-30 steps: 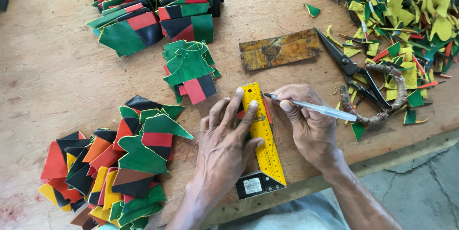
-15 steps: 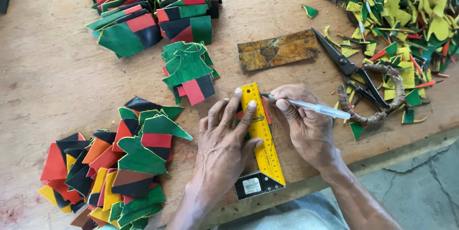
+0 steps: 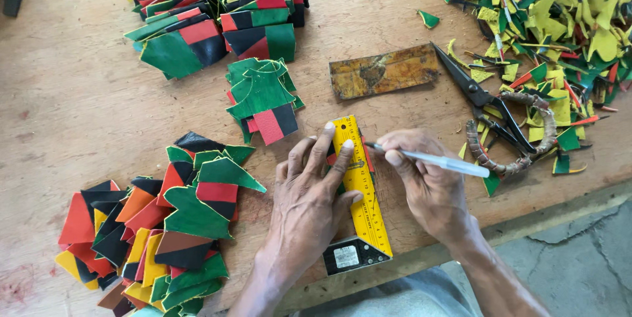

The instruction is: The person repeatedly measures and marks small multicolored fabric pieces using a yellow ruler and a white marker. They pick up each piece, align the ruler, draw a line, and place the marked piece into a growing stack on the table.

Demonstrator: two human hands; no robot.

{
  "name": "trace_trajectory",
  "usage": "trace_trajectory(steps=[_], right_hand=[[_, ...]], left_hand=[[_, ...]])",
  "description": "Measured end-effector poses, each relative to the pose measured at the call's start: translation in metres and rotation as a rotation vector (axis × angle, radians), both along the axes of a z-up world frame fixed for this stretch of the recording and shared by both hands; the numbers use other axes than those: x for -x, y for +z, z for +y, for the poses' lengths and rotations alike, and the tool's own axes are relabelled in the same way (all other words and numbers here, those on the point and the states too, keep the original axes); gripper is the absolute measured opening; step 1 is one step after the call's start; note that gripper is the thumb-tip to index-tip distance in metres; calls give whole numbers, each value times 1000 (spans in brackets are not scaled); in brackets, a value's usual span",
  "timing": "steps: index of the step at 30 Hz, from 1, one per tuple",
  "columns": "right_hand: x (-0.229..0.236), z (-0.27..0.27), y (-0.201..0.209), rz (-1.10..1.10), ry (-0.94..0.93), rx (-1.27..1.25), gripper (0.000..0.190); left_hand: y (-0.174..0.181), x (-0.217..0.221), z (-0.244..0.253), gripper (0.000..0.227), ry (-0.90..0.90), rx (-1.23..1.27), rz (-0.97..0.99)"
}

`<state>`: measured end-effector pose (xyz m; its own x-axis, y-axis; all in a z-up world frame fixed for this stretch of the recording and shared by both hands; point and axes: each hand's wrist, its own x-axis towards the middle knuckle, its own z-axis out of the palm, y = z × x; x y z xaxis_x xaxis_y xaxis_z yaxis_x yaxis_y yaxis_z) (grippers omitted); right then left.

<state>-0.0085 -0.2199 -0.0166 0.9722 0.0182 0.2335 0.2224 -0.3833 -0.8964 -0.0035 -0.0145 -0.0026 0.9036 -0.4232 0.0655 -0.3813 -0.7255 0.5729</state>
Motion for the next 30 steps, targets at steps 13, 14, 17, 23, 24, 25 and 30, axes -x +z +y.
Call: trace_trajectory(steps=[13,14,17,23,24,25,30], right_hand=[[44,-11,-6,77,11,-61,10],[47,-14,-3,136,25,-86,8],[52,-16,9,140,144,-69,8],[55,2,31,193,461,407,44],[56,5,32,161,474,442,52],[54,5,32,171,424,467,50],[54,-13,26,288,171,561,47]], left_hand=[[2,0,0,71,-7,-13,10],[1,1,0,71,-6,-10,13],[-4,-1,2,70,-10,-14,-21],[-12,-4,6,86,39,20,-19],[-11,-5,6,91,48,34,-17],[-10,-6,6,91,51,30,-21],[-6,-7,4,89,71,18,0]])
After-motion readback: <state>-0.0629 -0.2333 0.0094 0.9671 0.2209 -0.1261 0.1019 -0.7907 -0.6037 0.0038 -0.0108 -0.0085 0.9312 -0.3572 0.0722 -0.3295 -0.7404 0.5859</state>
